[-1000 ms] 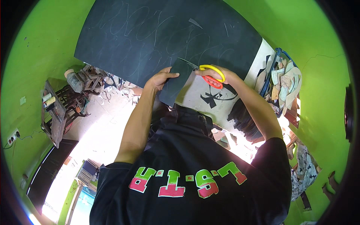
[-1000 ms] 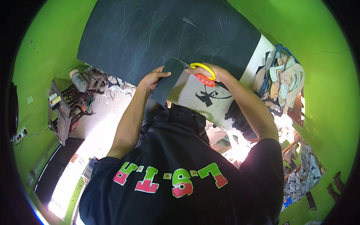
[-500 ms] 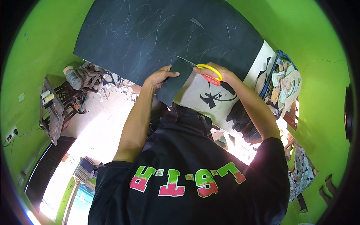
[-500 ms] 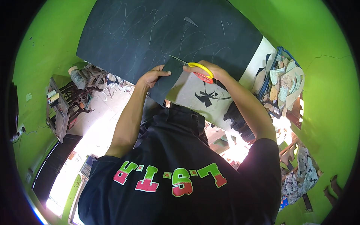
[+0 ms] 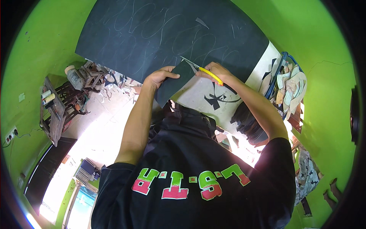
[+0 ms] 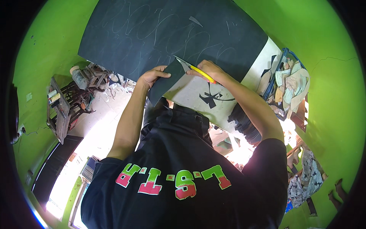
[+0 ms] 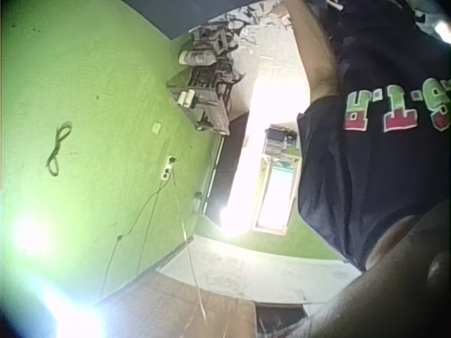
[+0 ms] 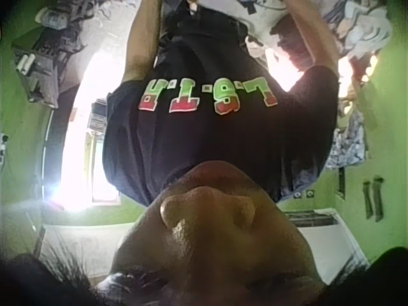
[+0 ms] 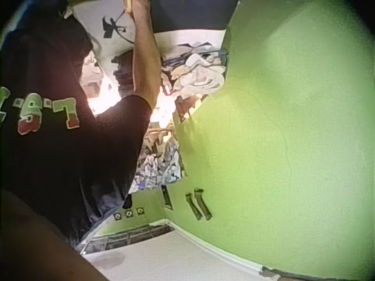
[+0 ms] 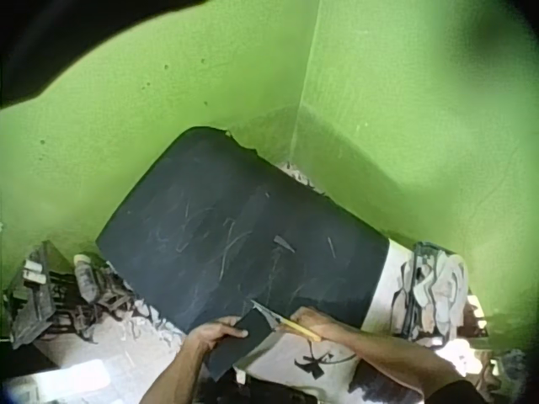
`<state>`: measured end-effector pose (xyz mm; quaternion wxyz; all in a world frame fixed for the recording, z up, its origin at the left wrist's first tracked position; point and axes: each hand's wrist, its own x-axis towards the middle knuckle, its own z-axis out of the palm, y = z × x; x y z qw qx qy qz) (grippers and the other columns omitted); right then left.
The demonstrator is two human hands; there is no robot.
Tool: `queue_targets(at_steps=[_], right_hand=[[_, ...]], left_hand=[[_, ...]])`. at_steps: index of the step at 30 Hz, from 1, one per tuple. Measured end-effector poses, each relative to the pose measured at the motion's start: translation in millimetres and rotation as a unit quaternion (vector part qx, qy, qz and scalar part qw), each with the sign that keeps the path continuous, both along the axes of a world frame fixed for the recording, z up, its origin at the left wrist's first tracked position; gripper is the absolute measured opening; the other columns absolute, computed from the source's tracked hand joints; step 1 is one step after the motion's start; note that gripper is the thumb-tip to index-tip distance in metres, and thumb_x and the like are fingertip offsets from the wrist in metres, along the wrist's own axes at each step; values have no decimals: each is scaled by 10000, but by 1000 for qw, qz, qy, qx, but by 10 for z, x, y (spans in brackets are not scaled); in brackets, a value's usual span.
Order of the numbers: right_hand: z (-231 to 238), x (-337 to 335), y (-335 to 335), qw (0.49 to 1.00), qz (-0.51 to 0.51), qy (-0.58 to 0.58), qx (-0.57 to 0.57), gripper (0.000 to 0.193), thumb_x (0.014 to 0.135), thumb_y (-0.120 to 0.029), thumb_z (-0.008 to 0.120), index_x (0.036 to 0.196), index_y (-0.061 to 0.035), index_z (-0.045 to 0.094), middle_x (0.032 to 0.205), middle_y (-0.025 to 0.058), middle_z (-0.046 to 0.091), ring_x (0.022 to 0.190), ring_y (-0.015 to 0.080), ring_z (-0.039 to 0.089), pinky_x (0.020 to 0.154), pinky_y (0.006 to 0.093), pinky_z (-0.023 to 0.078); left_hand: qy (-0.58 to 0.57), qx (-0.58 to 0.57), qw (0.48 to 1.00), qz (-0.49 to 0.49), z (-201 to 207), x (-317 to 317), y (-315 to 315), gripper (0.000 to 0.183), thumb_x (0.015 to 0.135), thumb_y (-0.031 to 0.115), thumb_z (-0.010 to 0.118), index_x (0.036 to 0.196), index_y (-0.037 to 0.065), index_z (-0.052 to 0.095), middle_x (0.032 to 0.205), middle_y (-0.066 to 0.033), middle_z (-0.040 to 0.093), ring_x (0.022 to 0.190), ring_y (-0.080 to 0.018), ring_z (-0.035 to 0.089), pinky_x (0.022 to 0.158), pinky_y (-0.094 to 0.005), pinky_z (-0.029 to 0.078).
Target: Cutting out shapes from a large sheet of black synthetic material using scissors.
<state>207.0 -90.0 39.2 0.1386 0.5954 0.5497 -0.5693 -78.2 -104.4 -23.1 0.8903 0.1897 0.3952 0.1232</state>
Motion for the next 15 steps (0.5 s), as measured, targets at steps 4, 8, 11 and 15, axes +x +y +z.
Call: queue_targets(at_steps=[4, 8, 11, 15], right_hand=[[-178, 55, -107, 1000, 19, 16, -16, 661, 825, -704, 668, 705, -58, 601, 515, 31, 495, 401, 134, 525, 401, 287, 442], [-276, 104, -422, 982, -86, 111, -124, 654, 885, -710, 575, 727, -76, 544, 547, 23, 493, 406, 113, 502, 387, 271, 442], [-457, 120, -792, 951, -108, 243, -160, 618, 965, -693, 463, 793, -100, 466, 594, 33, 511, 437, 115, 512, 403, 278, 427], [10, -108, -1185, 890, -272, 360, -65, 482, 991, -537, 559, 824, -88, 503, 618, 35, 520, 512, 132, 522, 497, 285, 432]], left_hand=[[32, 73, 995, 61, 109, -120, -40, 342, 894, 124, 719, 1191, 1, 603, 1079, -117, 689, 920, -178, 695, 787, -317, 588], [28, 6, 980, 198, 477, -201, -116, 328, 923, 134, 696, 1204, 8, 585, 1083, -122, 683, 936, -198, 693, 814, -348, 587], [28, -25, 958, 283, 662, -213, -150, 321, 949, 154, 676, 1213, 6, 573, 1096, -134, 680, 954, -216, 691, 852, -375, 581], [-7, -38, 955, 295, 805, -176, -152, 334, 956, 192, 677, 1209, 1, 574, 1116, -139, 676, 985, -232, 684, 876, -372, 575]])
